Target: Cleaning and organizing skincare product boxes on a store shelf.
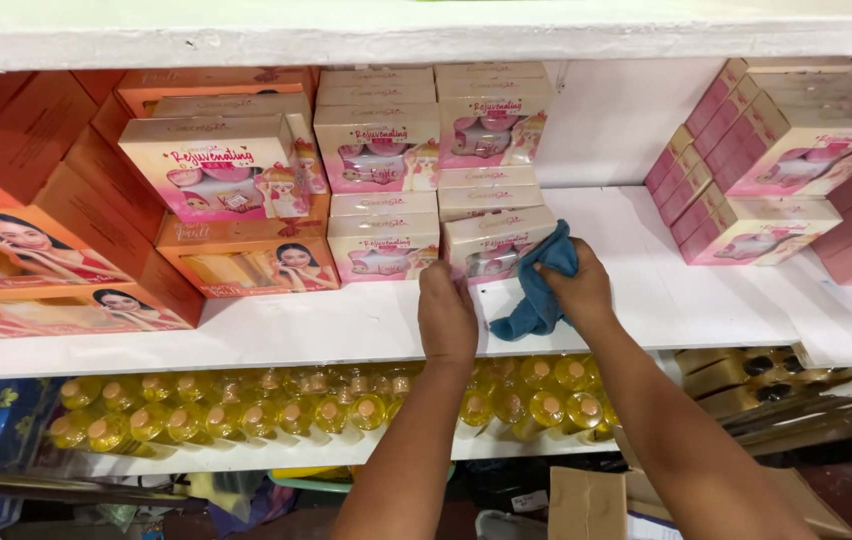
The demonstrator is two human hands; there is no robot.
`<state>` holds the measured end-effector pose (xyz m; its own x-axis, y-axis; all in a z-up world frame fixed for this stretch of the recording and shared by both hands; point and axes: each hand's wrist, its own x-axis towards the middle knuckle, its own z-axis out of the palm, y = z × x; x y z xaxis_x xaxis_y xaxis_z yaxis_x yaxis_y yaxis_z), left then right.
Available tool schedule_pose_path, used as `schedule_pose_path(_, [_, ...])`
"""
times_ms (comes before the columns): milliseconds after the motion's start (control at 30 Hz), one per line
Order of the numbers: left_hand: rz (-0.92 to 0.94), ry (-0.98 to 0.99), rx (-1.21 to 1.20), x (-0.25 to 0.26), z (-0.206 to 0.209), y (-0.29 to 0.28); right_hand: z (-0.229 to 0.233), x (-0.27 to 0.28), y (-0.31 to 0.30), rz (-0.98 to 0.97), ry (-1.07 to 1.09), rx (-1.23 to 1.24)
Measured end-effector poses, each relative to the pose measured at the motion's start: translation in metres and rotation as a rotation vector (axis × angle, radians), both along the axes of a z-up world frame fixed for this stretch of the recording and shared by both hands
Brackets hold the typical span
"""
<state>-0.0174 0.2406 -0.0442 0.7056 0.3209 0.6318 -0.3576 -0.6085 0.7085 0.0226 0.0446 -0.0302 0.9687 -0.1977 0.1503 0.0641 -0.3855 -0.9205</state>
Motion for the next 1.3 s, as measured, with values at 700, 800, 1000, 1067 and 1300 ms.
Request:
schedule_pose_path(700, [0.092, 0.0, 0.188, 0.01, 0.004, -0.002, -0.032, 0.008, -0.037, -0.087, -0.192, 0.208])
schedule_pose_path(800, [0.006, 0.038, 0.195, 0.006, 0.0, -0.003, -0.029, -0.012, -0.063, -0.153, -0.412, 0.113])
schedule_pose_path(1000, [-0.233, -0.279, 0.457, 0.0, 0.016, -0.028, 0.004, -0.035, -0.112, -0.132, -0.374, -0.188])
schedule_pose_path(1067, [-0.271, -0.315, 0.498, 0.0, 0.027, -0.049, 0.016, -0.031, -0.136, -0.158, -0.499, -0.366])
schedule_pose_path(1300, [-0.38, -0.448, 0.534, 0.025, 0.085, -0.132, 0.068, -0.016, -0.221, -0.294, -0.806, -0.566])
